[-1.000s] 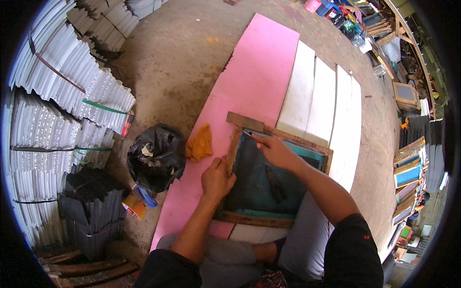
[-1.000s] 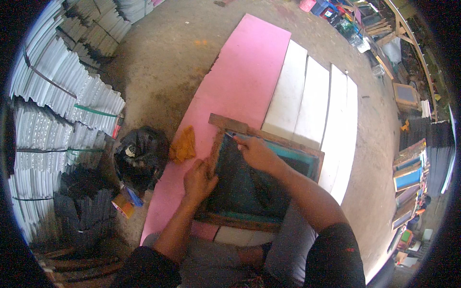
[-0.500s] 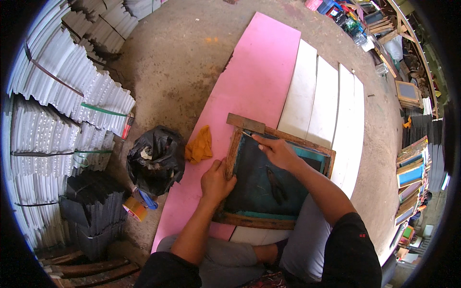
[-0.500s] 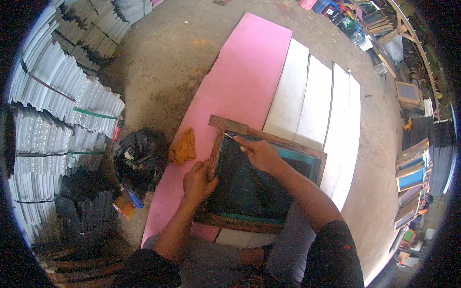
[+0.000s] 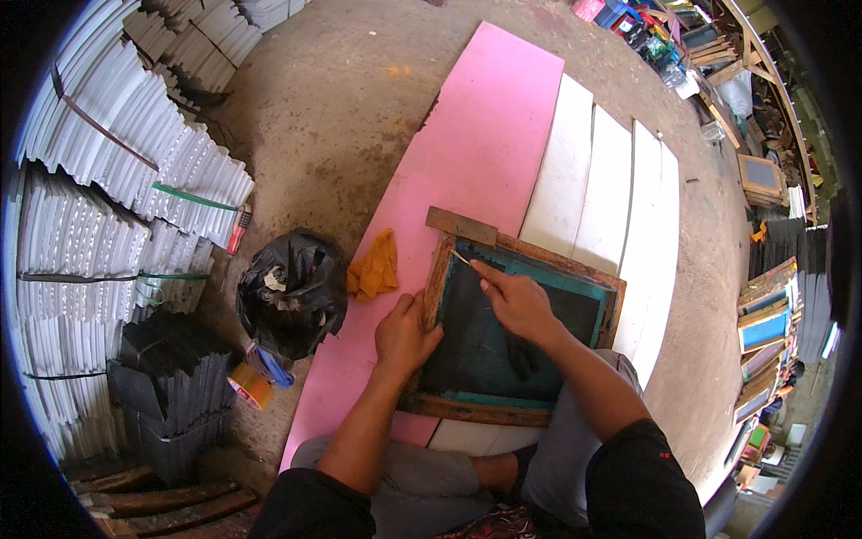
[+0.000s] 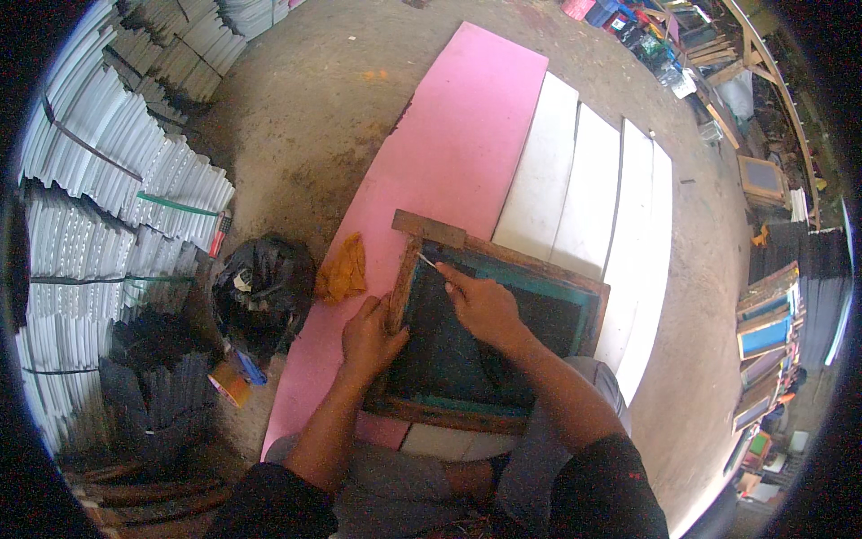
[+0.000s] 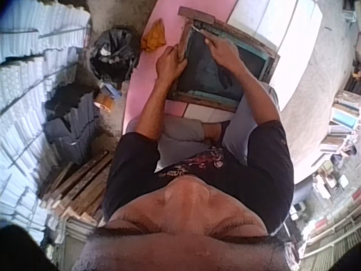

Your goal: The person sits on the floor and uses a small metal tool to scrape and pry along the edges of a wooden screen frame. They work methodically along the frame's perimeter, removing material from the joints and edges.

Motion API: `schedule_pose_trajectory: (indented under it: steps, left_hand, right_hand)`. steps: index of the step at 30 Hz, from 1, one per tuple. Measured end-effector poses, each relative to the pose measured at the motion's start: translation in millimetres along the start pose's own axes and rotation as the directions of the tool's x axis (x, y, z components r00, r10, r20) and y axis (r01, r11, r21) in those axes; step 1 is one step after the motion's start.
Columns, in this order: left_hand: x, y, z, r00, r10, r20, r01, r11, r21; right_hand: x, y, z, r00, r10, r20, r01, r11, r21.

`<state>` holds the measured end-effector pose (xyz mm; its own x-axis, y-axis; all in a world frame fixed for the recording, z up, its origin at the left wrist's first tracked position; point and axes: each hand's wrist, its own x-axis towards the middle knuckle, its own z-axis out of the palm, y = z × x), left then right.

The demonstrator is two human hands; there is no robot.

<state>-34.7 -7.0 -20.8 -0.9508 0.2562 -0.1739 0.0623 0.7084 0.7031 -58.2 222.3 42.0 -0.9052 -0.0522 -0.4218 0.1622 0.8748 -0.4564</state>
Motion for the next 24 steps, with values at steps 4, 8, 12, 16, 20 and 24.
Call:
schedule_pose_trajectory:
  steps: [4, 8, 12, 16, 20, 24]
  left_hand:
    - [0.7, -0.8, 1.9, 1.0, -0.001, 0.004, 0.001, 1.0, -0.002]
    - [0.7, 0.0, 1.1, 1.0, -0.003, 0.009, 0.003, 1.0, -0.002]
    - [0.0, -0.2, 1.8, 1.0, -0.009, 0.003, 0.009, 1.0, 0.016]
    - [-0.6, 0.6, 2.6, 1.0, -0.01, 0.01, 0.01, 0.999, 0.048]
    - [-0.4, -0.1, 4.7, 1.0, -0.001, -0.004, 0.001, 0.999, 0.034]
    - [1.8, -4.2, 7.4, 0.997, 0.06, -0.044, -0.059, 0.998, 0.037]
  right_hand:
    - [-5.2, -2.2, 2.5, 0.997, -0.055, -0.054, 0.05, 0.994, -0.101]
    - [-7.4, -7.8, -1.3, 0.996, -0.074, -0.043, 0.064, 0.977, -0.205]
    - [-6.9, -23.8, -14.7, 0.997, -0.063, 0.033, 0.07, 0.953, -0.296]
    - [-1.7, -45.3, -23.0, 0.994, -0.004, 0.106, 0.046, 0.914, -0.404]
    - [8.3, -37.8, -15.7, 0.995, -0.045, 0.089, 0.071, 0.947, -0.314]
    - [14.5, -7.3, -12.1, 0.988, -0.129, 0.086, 0.134, 0.989, -0.062]
